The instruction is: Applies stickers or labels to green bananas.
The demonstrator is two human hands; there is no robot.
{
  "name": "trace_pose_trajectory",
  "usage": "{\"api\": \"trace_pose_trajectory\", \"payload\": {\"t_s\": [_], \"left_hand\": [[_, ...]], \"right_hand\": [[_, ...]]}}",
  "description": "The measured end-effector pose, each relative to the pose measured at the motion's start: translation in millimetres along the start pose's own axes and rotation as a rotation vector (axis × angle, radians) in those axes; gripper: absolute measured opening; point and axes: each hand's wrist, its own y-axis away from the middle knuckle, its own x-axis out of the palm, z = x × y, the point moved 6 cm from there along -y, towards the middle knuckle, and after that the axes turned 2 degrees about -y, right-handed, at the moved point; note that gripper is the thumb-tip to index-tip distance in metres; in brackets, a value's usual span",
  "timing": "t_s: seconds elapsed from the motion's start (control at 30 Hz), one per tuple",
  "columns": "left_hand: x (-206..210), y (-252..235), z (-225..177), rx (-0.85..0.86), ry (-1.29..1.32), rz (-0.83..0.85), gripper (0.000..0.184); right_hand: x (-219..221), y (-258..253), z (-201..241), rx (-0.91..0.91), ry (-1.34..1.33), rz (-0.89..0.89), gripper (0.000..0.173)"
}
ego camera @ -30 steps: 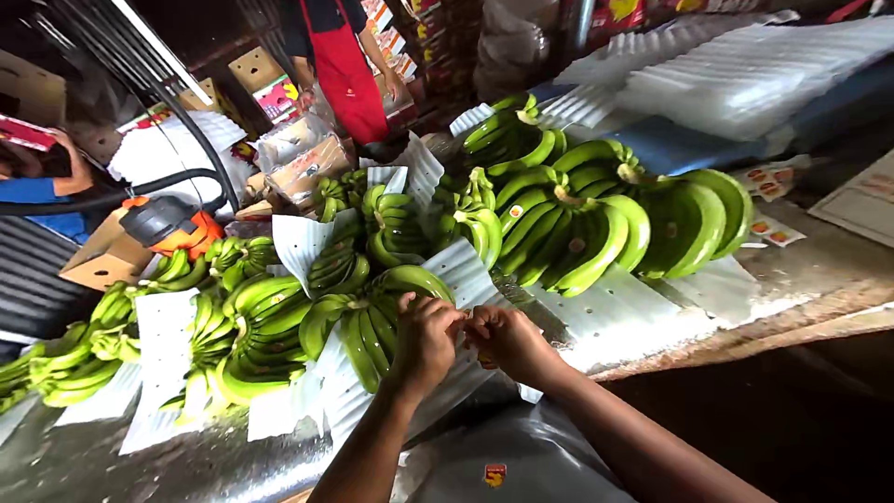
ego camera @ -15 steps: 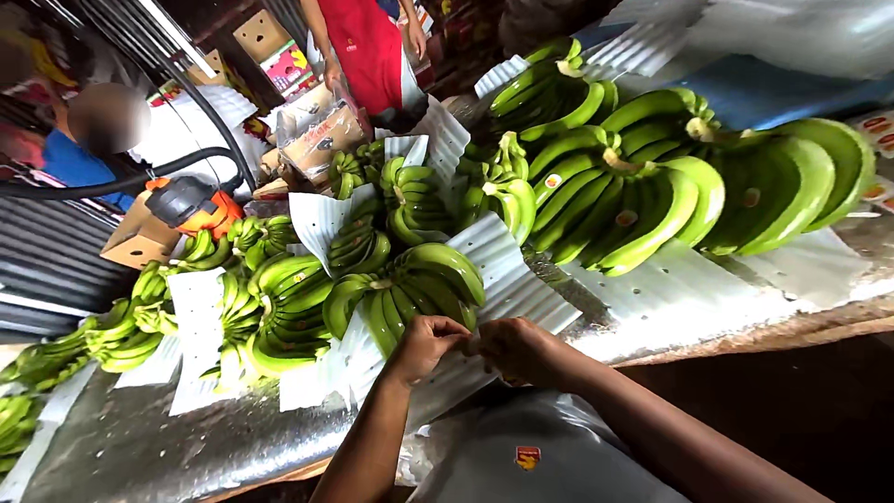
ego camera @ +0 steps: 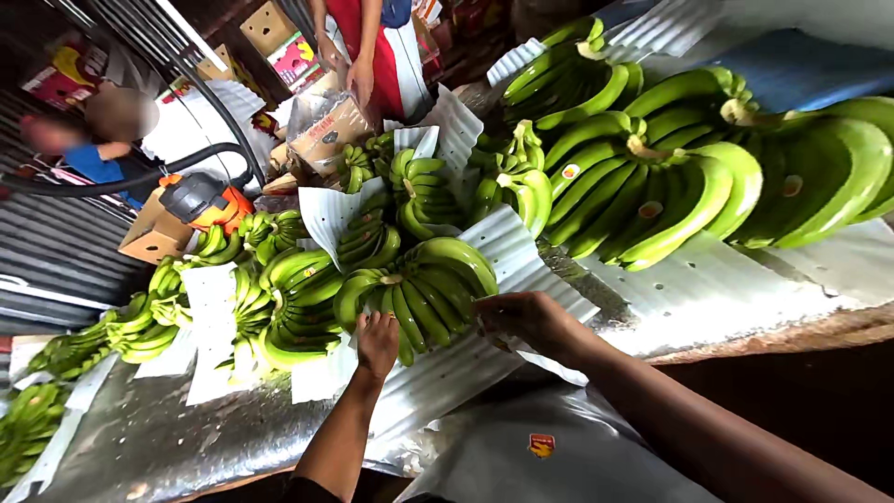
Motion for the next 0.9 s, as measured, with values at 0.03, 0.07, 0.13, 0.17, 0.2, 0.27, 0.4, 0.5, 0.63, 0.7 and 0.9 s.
{"api": "trace_pose_trajectory", "payload": {"t_s": [0.03,0.07,0.13,0.17,0.2,0.27,0.4,0.5,0.63,0.7,0.9], "left_hand": [[-0.3,-2.2,-2.7,-0.031,-0.006,0.118,0.010],[-2.1,-6.9,-5.3,-0.077,0.008,0.306,0.015],[-12.7,-20.0,-12.1,-0.159,0.091,0.718,0.026],[-23.6,-27.3,-15.0,-0.178,0.176,0.764,0.028],[-38.5,-35.3,-17.6,-0.193,0.307,0.680,0.027],[-74.5,-53.2,-25.8,-0.212,0.617,0.286,0.020],[-119.0,-72.7,-55.4,-0.169,0.899,-0.114,0.014],[-121.2,-73.8,-76.8,-0.121,0.808,-0.166,0.018],[-117.9,-65.6,-87.3,-0.046,0.596,-0.334,0.010],[-114.2,-56.7,-89.5,-0.002,0.565,-0.432,0.014],[-91.2,-51.7,-73.6,-0.075,0.908,-0.374,0.014]], "right_hand": [[-2.4,-1.5,2.3,-0.011,-0.003,0.006,0.025],[-4.8,-3.0,4.5,-0.019,-0.009,0.009,0.027],[-9.8,-6.2,8.3,-0.034,-0.049,0.002,0.028],[-11.6,-7.9,9.6,-0.032,-0.070,-0.009,0.028],[-12.7,-9.3,10.8,-0.018,-0.081,-0.022,0.029],[-11.0,-10.2,10.9,0.019,-0.086,-0.042,0.032],[1.0,-12.1,1.5,0.023,-0.105,-0.042,0.043],[9.0,-9.4,-2.7,-0.004,-0.116,-0.030,0.041],[15.6,-0.5,-13.5,0.150,-0.396,-0.054,0.043],[18.9,4.5,-17.9,0.248,-0.582,-0.076,0.041],[20.0,4.3,-32.8,0.310,-0.792,-0.201,0.047]]}}
